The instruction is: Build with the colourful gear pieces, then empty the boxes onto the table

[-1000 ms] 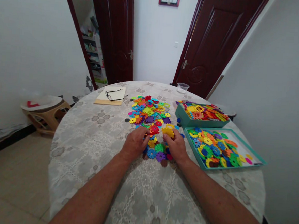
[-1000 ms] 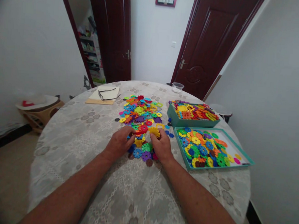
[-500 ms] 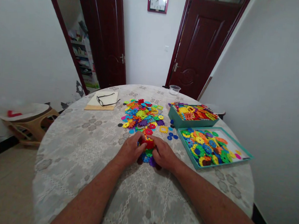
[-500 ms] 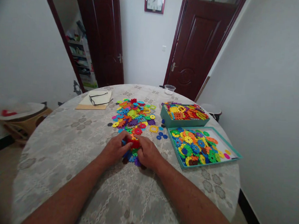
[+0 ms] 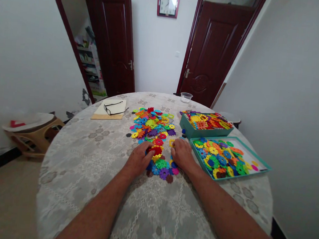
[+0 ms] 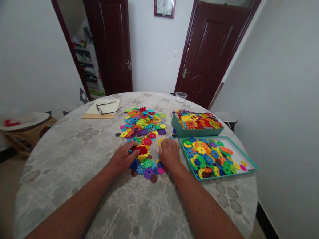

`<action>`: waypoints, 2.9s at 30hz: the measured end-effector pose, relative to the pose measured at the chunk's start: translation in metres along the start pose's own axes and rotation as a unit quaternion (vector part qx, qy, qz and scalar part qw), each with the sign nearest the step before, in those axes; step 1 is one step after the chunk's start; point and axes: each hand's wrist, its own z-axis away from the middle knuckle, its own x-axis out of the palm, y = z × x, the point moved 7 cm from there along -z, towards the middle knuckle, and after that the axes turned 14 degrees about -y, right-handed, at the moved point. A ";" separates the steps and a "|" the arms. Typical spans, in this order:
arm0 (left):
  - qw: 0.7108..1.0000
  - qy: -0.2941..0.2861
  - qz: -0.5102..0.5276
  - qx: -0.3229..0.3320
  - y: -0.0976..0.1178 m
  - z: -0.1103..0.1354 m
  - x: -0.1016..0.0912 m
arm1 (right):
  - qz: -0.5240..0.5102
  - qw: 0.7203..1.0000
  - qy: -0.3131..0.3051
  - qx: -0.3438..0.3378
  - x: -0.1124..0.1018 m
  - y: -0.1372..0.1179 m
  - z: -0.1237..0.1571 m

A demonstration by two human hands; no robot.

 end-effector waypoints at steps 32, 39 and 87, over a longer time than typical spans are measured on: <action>0.998 -0.009 0.060 -0.005 -0.002 0.000 0.002 | -0.385 0.912 -0.024 -0.139 -0.034 -0.059 0.028; 0.992 0.048 0.106 -0.047 -0.012 0.001 -0.017 | -0.335 0.929 0.038 -0.150 -0.032 -0.046 0.019; 0.969 0.099 0.206 -0.090 -0.038 -0.002 -0.020 | -0.020 1.000 -0.002 -0.022 -0.015 -0.014 -0.007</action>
